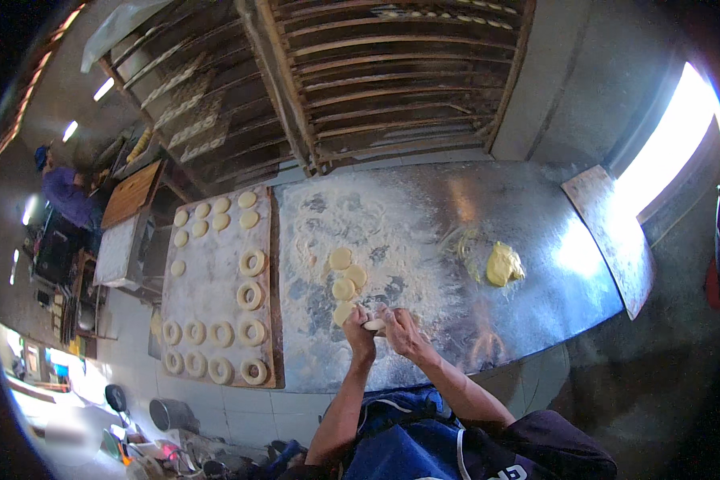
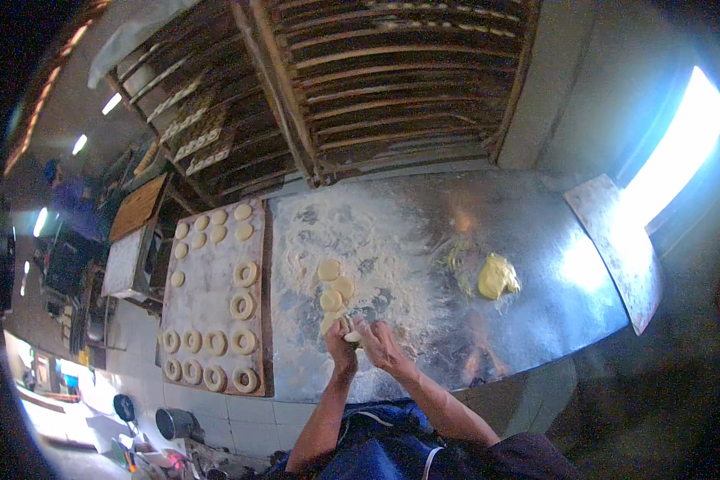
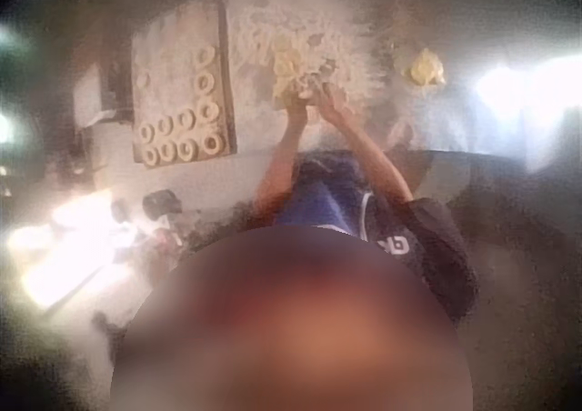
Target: The person shapes dough into ring forms by hand and places them on a wooden board. They repeatedly pick up dough pieces, form them into circles, and arrange them in rows on the board.
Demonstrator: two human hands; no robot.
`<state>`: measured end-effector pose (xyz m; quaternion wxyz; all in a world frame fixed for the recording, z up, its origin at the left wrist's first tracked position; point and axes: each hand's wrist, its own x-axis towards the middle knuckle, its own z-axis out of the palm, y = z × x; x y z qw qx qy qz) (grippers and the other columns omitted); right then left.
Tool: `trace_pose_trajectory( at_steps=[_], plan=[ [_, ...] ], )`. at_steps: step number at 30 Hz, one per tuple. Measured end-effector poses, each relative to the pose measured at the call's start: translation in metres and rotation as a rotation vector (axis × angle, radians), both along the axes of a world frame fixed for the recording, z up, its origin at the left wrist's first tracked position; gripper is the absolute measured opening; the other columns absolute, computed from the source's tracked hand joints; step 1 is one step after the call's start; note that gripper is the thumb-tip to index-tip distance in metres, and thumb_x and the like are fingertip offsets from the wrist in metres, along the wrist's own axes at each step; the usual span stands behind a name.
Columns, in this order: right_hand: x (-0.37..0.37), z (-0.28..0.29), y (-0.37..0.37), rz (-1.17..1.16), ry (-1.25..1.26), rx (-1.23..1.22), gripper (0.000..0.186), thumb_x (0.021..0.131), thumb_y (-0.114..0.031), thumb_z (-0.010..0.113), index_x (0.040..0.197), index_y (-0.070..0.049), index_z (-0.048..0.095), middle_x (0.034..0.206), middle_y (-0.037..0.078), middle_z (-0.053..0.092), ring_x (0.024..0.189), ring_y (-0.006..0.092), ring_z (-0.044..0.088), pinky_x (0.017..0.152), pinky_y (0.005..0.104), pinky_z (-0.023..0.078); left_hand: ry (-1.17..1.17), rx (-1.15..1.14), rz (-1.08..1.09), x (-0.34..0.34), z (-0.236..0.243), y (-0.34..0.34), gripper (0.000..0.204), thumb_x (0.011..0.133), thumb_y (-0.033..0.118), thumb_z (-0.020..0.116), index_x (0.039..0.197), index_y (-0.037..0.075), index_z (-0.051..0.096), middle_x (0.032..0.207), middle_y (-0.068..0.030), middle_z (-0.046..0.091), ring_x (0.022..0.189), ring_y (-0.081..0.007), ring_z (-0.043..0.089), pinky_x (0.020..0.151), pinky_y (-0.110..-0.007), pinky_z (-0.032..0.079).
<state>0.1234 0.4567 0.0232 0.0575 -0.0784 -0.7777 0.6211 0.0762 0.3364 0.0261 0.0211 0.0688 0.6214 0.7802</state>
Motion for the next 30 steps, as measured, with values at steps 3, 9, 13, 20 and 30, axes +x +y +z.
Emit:
trace_pose_trajectory(
  at_steps=[3,9,13,20,30],
  plan=[
    [-0.004,-0.009,-0.008,0.060,0.036,0.231,0.034,0.084,-0.010,0.061,0.116,0.001,0.058,0.074,0.015,0.051,0.066,0.0302,0.051,0.059,0.0414,0.041,-0.423,0.730,-0.099,-0.008,-0.002,-0.018,0.040,0.099,0.038,0.039,0.073,0.008,0.043,0.066,-0.0062,0.045,0.055,-0.0199,0.046,0.050,-0.040,0.040],
    [-0.029,-0.025,-0.046,0.205,0.642,0.512,0.037,0.078,-0.001,0.066,0.115,0.002,0.059,0.078,0.017,0.056,0.067,0.0319,0.053,0.059,0.0410,0.042,-0.317,0.630,-0.054,-0.020,0.003,-0.056,0.039,0.101,0.038,0.039,0.073,0.010,0.043,0.065,-0.0015,0.042,0.058,-0.0196,0.046,0.058,-0.035,0.041],
    [-0.062,-0.028,-0.072,0.368,0.650,0.590,0.028,0.082,-0.005,0.066,0.109,0.001,0.061,0.078,0.016,0.059,0.067,0.0316,0.054,0.060,0.0431,0.043,-0.057,0.154,0.060,-0.035,0.010,-0.099,0.043,0.102,0.043,0.036,0.071,0.013,0.040,0.061,0.0010,0.037,0.053,-0.0162,0.043,0.050,-0.034,0.038],
    [-0.125,0.008,-0.175,0.373,0.409,-0.037,0.042,0.102,-0.032,0.046,0.077,0.000,0.054,0.062,0.001,0.050,0.056,0.0119,0.043,0.051,0.0331,0.040,-0.394,0.667,0.404,-0.081,0.004,-0.179,0.043,0.101,0.037,0.039,0.069,0.009,0.046,0.062,-0.0010,0.044,0.055,-0.0159,0.041,0.054,-0.035,0.039],
    [-0.238,0.075,-0.304,0.556,0.109,0.183,0.041,0.075,-0.025,0.073,0.107,-0.002,0.062,0.092,0.016,0.063,0.087,0.0255,0.061,0.078,0.0375,0.049,-0.099,-0.372,0.608,-0.179,0.020,-0.350,0.031,0.097,0.025,0.043,0.073,0.005,0.042,0.064,-0.0058,0.042,0.060,-0.0179,0.046,0.057,-0.034,0.039]
  ],
)
